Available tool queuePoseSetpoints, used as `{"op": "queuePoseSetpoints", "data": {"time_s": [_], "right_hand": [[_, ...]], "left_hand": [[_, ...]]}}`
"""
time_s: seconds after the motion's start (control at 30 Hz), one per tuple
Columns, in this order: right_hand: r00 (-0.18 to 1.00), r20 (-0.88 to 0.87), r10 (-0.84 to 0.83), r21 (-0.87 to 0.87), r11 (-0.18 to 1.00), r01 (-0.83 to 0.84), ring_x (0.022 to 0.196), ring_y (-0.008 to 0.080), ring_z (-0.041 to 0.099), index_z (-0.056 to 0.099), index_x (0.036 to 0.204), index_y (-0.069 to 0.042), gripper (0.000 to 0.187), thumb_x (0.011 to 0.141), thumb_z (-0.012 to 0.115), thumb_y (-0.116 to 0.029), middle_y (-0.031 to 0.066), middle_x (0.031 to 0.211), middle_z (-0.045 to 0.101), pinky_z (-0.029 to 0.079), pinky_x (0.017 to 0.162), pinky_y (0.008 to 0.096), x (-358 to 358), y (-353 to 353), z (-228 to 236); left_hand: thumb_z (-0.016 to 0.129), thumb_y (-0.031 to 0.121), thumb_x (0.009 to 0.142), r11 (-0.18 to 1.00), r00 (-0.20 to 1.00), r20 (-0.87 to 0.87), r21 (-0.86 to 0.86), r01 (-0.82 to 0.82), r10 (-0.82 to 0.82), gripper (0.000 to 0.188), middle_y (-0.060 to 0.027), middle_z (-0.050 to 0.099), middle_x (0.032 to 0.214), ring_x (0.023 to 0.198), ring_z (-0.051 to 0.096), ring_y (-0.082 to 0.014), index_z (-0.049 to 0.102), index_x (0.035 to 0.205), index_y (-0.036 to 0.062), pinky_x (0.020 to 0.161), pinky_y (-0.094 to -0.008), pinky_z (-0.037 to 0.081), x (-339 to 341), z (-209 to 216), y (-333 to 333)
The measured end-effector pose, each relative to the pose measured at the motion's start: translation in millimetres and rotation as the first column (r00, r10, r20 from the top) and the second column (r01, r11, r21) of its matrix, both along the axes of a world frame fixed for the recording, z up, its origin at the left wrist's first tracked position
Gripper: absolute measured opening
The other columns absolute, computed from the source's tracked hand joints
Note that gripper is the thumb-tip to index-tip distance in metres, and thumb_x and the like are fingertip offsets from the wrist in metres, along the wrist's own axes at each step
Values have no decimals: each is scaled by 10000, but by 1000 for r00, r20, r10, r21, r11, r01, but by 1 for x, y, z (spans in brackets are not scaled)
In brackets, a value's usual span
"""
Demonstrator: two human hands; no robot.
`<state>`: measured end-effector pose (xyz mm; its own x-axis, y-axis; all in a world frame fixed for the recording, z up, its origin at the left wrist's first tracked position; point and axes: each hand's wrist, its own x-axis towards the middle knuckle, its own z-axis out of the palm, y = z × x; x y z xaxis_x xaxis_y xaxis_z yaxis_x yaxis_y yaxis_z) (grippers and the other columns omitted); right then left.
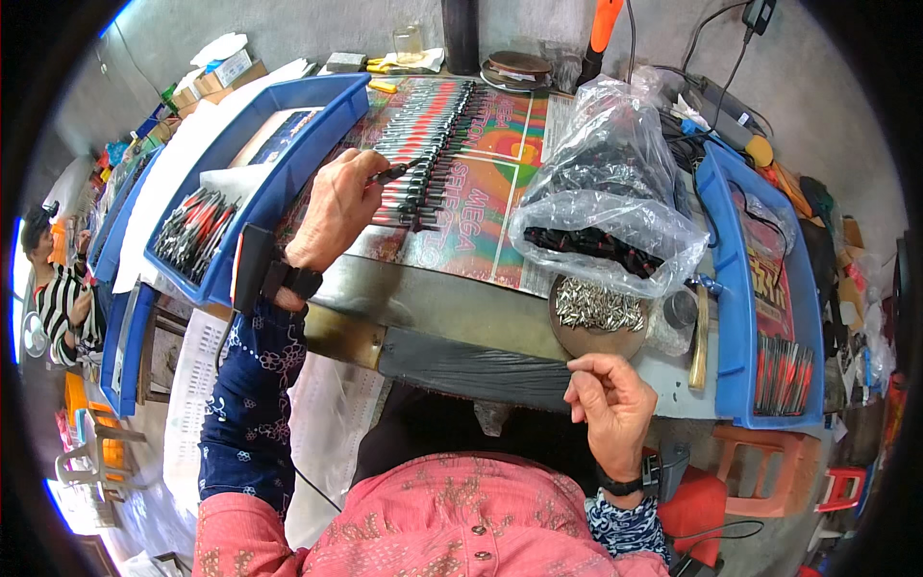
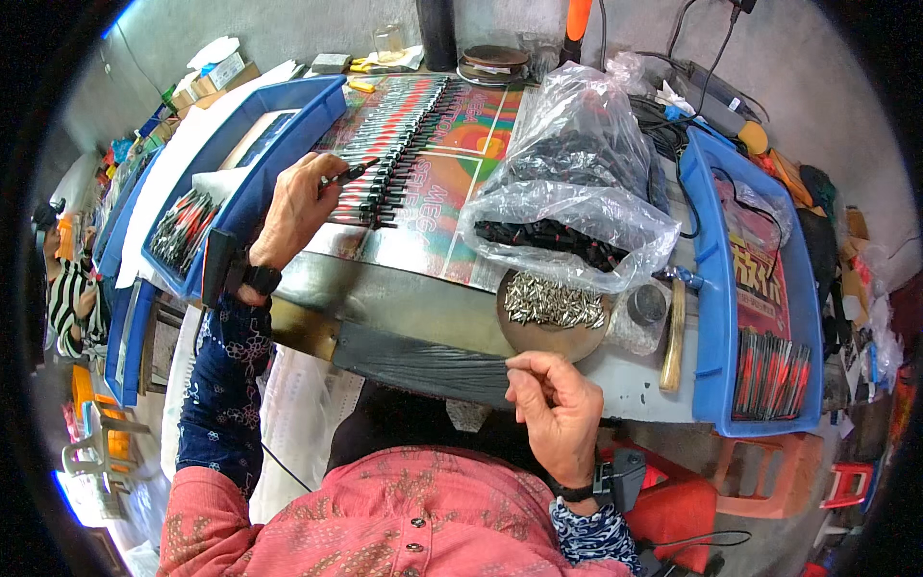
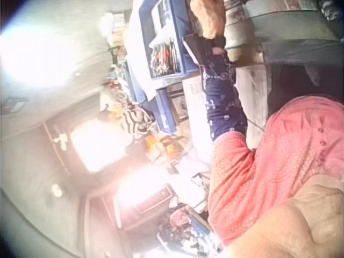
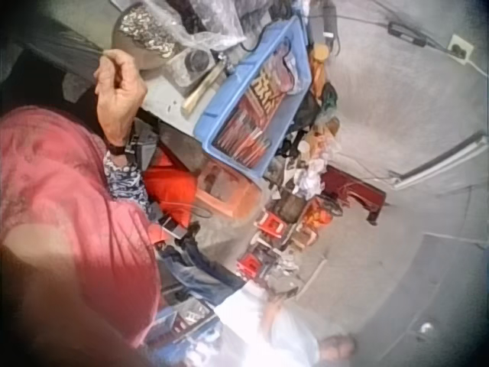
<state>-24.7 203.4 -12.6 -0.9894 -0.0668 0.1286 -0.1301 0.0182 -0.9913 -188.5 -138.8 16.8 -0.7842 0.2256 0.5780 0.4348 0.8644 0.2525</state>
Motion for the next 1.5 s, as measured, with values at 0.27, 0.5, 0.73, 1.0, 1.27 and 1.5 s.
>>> {"op": "queuePoseSetpoints", "data": {"time_s": [0.27, 0.5, 0.73, 1.0, 1.27, 1.5], "right_hand": [[999, -6, 44, 95, 995, -43, 632, 106, 628, 679, 998, 6, 98, 912, 659, -36, 58, 749, 664, 490, 562, 241, 0, 11, -1], [972, -120, 204, 91, 977, -194, 636, 185, 660, 674, 1010, -26, 169, 848, 721, -28, 99, 792, 688, 505, 575, 290, -9, 26, -5], [930, -268, 251, 24, 967, -254, 666, 262, 674, 684, 1002, -34, 169, 842, 735, -58, 129, 809, 693, 512, 575, 351, -20, 30, -3], [901, -311, 303, -36, 943, -330, 678, 270, 689, 677, 967, -1, 151, 825, 725, 20, 141, 798, 688, 517, 561, 332, -29, 33, -4], [872, -358, 334, -66, 923, -380, 716, 303, 681, 665, 990, 9, 191, 807, 715, -2, 158, 842, 680, 523, 597, 353, -30, 35, -4], [894, -309, 324, -104, 923, -370, 655, 260, 647, 663, 995, 4, 172, 829, 704, 8, 148, 811, 666, 495, 576, 331, -28, 36, -2]], "left_hand": [[627, -16, 816, 999, 999, -38, -40, -29, 27, 218, -183, 671, 954, 866, 672, -334, 662, 1031, -20, 769, -358, 538, -54, -2, -11], [608, -1, 845, 987, 992, 0, -107, -122, 123, 215, -176, 679, 966, 873, 672, -320, 676, 1049, 0, 764, -360, 534, -96, 4, -12], [623, 45, 843, 994, 994, 47, -27, -102, 103, 196, -164, 680, 958, 908, 663, -355, 693, 1027, 45, 790, -407, 524, -136, -11, 13], [623, -3, 885, 994, 989, 109, -59, -93, 99, 215, -154, 674, 1006, 878, 676, -270, 668, 1096, 3, 775, -341, 533, -133, 5, 11], [613, -36, 886, 972, 973, 134, -169, -164, 188, 241, -129, 678, 1025, 958, 659, -205, 648, 1124, -28, 857, -297, 503, -36, 95, -51], [593, -69, 863, 894, 930, 149, -363, -264, 335, 207, -110, 641, 921, 834, 615, -177, 629, 1064, -34, 744, -289, 490, 17, 186, -104]]}}
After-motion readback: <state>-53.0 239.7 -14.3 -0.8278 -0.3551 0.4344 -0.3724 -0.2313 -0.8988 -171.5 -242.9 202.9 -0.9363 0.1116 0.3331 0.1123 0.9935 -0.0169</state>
